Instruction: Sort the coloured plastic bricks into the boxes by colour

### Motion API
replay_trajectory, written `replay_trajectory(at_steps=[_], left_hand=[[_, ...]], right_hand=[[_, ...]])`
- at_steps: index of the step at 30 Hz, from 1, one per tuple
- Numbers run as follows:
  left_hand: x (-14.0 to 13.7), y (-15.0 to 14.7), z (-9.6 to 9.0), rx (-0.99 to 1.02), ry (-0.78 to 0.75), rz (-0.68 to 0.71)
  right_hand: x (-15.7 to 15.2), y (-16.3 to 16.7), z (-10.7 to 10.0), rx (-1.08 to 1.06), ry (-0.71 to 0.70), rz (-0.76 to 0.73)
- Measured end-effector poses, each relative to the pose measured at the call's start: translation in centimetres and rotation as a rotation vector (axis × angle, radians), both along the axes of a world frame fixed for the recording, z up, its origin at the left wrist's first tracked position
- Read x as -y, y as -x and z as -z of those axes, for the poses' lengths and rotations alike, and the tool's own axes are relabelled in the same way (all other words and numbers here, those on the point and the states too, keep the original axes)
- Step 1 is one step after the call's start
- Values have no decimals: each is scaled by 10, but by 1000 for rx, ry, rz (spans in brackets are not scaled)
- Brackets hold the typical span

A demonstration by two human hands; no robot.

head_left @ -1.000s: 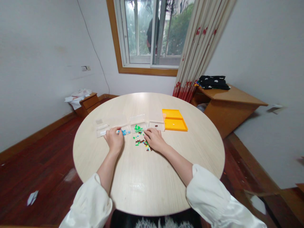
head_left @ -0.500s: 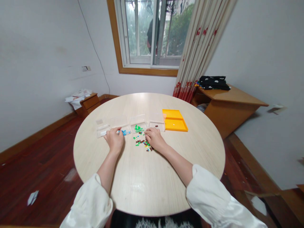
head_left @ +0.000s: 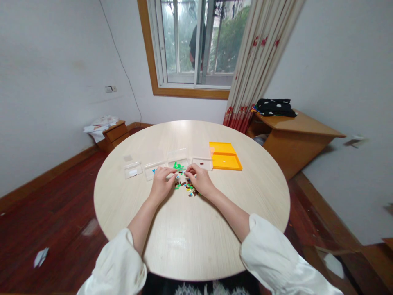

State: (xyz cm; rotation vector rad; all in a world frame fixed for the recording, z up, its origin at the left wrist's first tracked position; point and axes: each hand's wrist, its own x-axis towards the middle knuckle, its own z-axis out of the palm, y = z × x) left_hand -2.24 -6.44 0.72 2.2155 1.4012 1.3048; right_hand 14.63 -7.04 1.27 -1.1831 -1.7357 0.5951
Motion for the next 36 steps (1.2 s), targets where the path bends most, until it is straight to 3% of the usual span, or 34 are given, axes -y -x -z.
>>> replay_trajectory(at_steps=[7,19,22,28,36], left_hand=[[1,-4,3,-39,27,109],[6,-7,-5,-11,44,89],[4,-4,-4,16,16,2],[-7,12,0,81,-28,-311],[-14,20,4,58,14,-414]], right_hand=[[2,4,3,-75,27,-84],[4,5,4,-60,59,-155],[2,5,6,-61,51,-139],[1,2,6,131,-54,-84],[-3,-4,6,261,-108,-27]])
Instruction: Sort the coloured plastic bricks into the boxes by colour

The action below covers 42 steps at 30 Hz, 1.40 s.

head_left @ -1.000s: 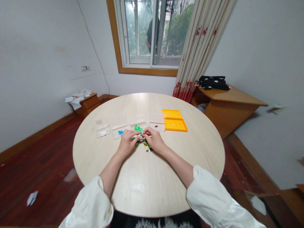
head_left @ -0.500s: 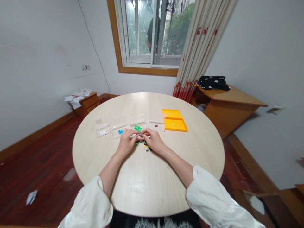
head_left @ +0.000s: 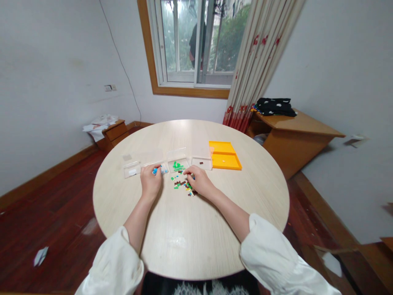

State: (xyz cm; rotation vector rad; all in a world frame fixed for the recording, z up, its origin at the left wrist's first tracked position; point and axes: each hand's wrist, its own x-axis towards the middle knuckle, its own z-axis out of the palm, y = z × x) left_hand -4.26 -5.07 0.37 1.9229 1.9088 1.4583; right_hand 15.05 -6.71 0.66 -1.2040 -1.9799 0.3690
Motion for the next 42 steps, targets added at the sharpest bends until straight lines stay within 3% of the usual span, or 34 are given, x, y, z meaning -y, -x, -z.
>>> replay_trajectory(at_steps=[15,25,42], left_hand=[[-5,7,6,-98,106,-131],[-2,5,2,-152,185,-159],[0,5,0,-147,189,-135]], right_hand=[[-3,-10,-1,255,99,123],[-9,-33,-10,216,152,200],[-6,-32,-15,318,302,143]])
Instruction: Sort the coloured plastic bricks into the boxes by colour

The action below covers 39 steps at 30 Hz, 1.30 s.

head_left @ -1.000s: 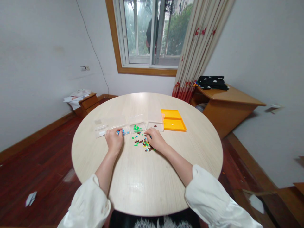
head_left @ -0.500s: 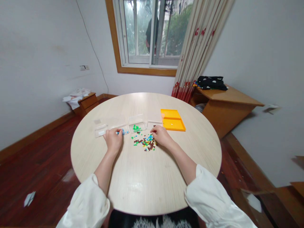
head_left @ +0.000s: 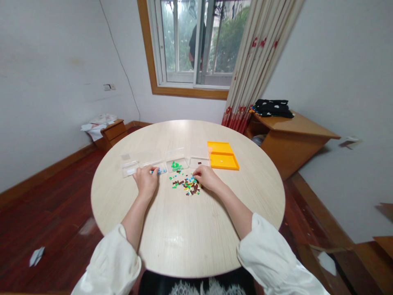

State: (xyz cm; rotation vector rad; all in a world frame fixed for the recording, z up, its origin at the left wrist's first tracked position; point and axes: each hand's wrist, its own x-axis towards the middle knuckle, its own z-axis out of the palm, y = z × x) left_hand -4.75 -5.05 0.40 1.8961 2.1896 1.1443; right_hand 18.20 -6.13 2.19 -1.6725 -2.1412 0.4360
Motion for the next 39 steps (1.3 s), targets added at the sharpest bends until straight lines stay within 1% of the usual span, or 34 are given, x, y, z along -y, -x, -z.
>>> replay_trajectory(at_steps=[5,9,14,18,20,25,28,31,35,39], left_hand=[[-1,0,1,9,-25,-2],[1,-4,0,-3,-82,24],[6,-15,-1,-14,-177,120],[8,-29,-6,-43,-194,192],[6,-38,-9,-51,-186,249],[2,-60,-11,2,-111,394],[4,-67,-7,68,-116,492],[7,-69,-2,105,-132,575],[8,-67,-2,155,-105,620],[8,-66,-4,207,-82,639]], right_hand=[[-2,-2,3,-4,8,-17],[-2,-3,3,-6,18,-22],[-3,-2,1,-14,5,-15],[-3,-2,2,-38,-13,12],[-3,-2,3,-58,-21,7],[-2,-1,4,-200,-90,37],[-1,2,3,-339,-154,49],[1,6,2,-457,-203,15],[3,10,3,-537,-233,-46],[5,12,3,-577,-235,-67]])
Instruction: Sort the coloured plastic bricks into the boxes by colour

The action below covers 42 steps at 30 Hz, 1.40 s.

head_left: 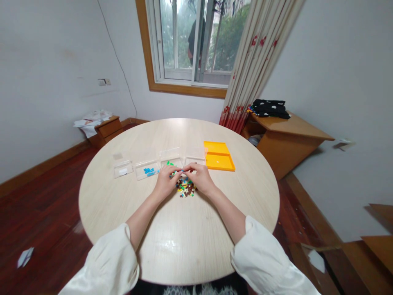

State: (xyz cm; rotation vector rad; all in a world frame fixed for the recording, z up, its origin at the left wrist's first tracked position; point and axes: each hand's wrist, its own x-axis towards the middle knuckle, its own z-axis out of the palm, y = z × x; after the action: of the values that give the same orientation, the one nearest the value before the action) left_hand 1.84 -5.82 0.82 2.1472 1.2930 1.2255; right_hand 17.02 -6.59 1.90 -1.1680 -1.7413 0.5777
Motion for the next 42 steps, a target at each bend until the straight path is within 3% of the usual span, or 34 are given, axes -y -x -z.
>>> replay_trajectory(at_steps=[12,23,28,34,42], left_hand=[[0,7,-5,26,-23,-65],[-15,47,-9,-20,-20,-486],[-20,74,-5,-130,51,-602],[-24,90,3,-192,103,-635],[-28,88,8,-222,136,-612]], right_hand=[[-2,1,1,29,19,31],[-4,0,8,289,15,16],[-2,-2,4,462,78,32],[-1,-7,-3,597,144,80],[-2,-8,-1,589,190,80]])
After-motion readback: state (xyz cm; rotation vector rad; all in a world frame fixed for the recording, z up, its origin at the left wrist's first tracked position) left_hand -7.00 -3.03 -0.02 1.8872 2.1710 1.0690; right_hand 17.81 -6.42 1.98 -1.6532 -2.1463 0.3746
